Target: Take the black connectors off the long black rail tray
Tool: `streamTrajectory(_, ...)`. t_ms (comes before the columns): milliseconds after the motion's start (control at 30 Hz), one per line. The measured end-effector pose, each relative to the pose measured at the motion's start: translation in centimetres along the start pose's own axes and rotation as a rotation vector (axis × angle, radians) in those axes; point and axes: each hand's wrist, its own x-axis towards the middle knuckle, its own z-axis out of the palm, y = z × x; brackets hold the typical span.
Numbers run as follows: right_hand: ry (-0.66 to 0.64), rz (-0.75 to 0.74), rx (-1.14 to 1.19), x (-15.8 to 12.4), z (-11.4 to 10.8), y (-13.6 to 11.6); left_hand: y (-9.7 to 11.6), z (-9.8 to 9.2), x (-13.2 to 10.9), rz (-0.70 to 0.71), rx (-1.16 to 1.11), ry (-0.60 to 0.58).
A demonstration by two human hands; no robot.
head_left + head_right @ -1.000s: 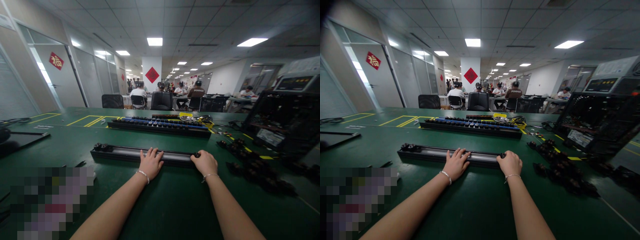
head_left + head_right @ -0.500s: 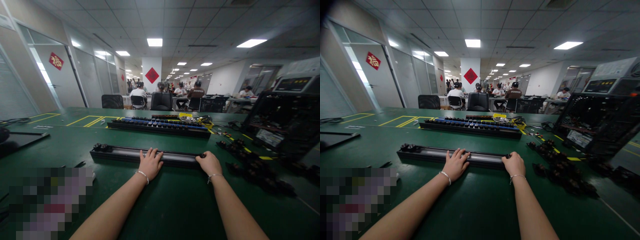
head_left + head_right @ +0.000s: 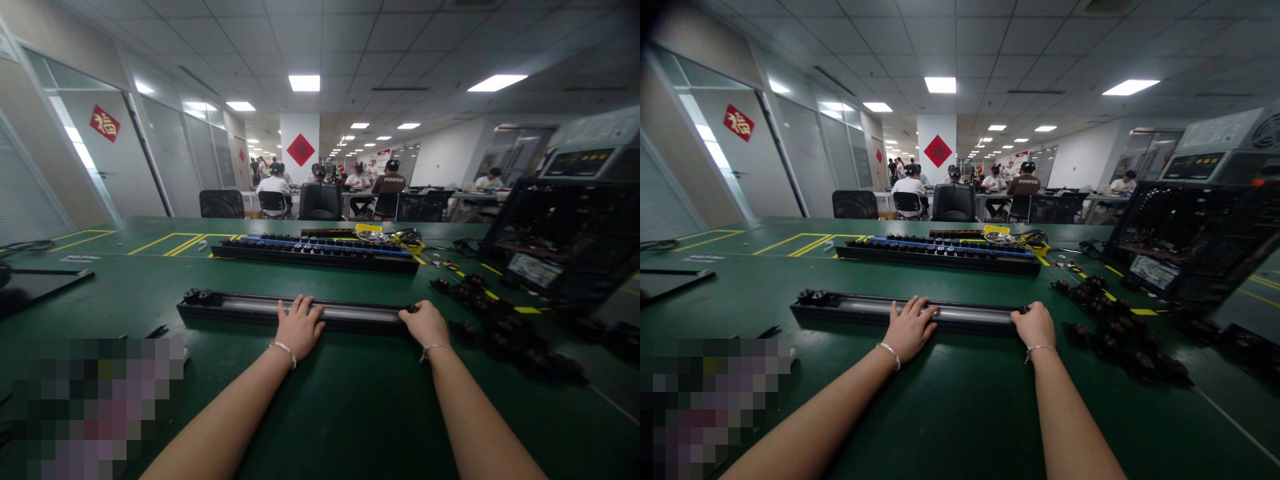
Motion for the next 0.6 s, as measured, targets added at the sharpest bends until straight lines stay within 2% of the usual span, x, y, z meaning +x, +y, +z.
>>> streamTrajectory(367, 0.016, 0.059, -0.013, 0.8, -0.7, 1.5, 0.0, -0.1, 0.0, 0.001, -0.008, -0.006)
streamTrajectory(600, 0.028, 0.164, -0.05, 2.5, -0.7, 5.6, 0.0, -0.1, 0.0, 0.003, -0.012, 0.004)
